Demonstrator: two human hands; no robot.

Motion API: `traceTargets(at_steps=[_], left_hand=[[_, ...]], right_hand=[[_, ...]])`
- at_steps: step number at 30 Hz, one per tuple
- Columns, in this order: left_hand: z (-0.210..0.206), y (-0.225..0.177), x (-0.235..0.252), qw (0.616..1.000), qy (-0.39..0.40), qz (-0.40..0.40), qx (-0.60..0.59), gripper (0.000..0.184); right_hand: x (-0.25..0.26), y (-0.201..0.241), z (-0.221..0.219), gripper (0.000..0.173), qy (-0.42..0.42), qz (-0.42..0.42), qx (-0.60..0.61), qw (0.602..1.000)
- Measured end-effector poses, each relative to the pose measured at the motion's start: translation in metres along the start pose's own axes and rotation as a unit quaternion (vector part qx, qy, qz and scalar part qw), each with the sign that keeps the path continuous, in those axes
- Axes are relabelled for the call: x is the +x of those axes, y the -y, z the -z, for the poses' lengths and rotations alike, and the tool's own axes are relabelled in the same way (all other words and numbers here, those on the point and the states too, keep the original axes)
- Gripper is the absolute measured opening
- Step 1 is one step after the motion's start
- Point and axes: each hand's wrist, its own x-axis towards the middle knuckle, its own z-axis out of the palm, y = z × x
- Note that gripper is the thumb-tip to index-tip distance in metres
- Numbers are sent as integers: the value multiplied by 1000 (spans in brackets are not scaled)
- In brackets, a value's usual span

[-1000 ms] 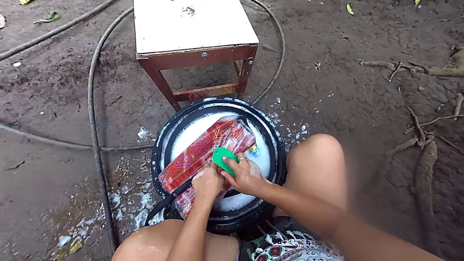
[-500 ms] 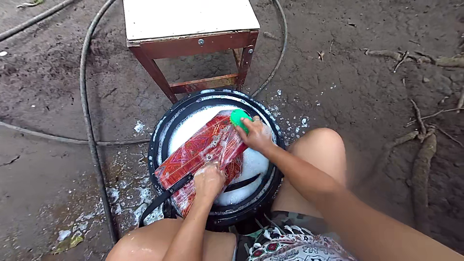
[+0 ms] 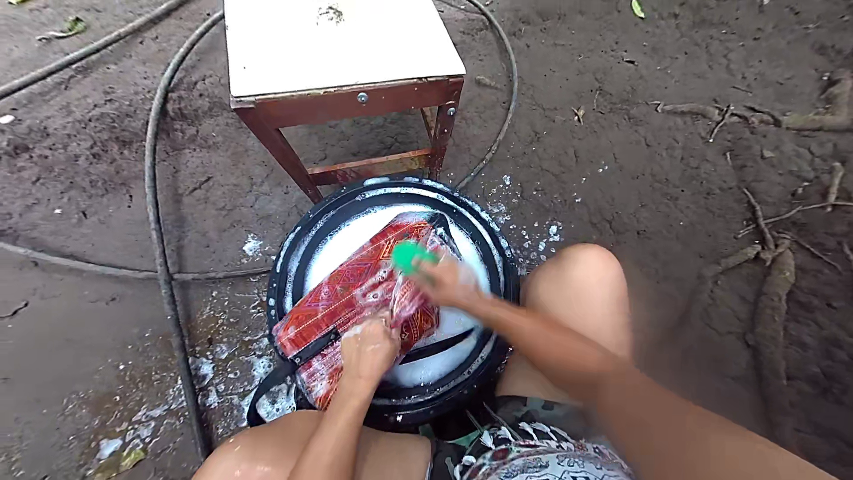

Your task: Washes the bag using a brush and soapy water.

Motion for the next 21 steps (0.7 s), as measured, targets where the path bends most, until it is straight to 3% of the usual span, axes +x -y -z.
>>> traceTargets(at_steps=[3, 4, 6, 8, 9, 11, 14, 17, 21], left_hand=[[-3, -4, 4, 1000, 8, 6, 1, 38], [-4, -7, 3, 1000, 10, 8, -2, 39], [-1, -6, 2, 1000, 9, 10, -6, 39], [6, 0, 4, 1000, 13, 14, -10, 39], [5, 2, 2, 999, 26, 20, -15, 39], [2, 4, 6, 999, 27, 31, -26, 40], [7, 7, 10, 994, 27, 72, -74, 45], [13, 12, 15, 991, 15, 94, -93, 44], [19, 11, 18, 990, 9, 112, -91, 46]], right_hand=[[28, -32, 5, 42, -114, -106, 2, 988], [23, -22, 2, 42, -133, -87, 4, 987], [0, 6, -11, 41, -91, -1, 14, 996], [0, 0, -15, 39, -50, 25, 14, 998], [6, -19, -12, 39, -24, -30, 23, 999], [28, -52, -2, 44, -68, -197, 72, 975], [31, -68, 4, 56, -158, -388, 190, 888], [-9, -44, -38, 62, -42, -438, 240, 865], [-60, -23, -100, 64, 154, -463, 155, 859]])
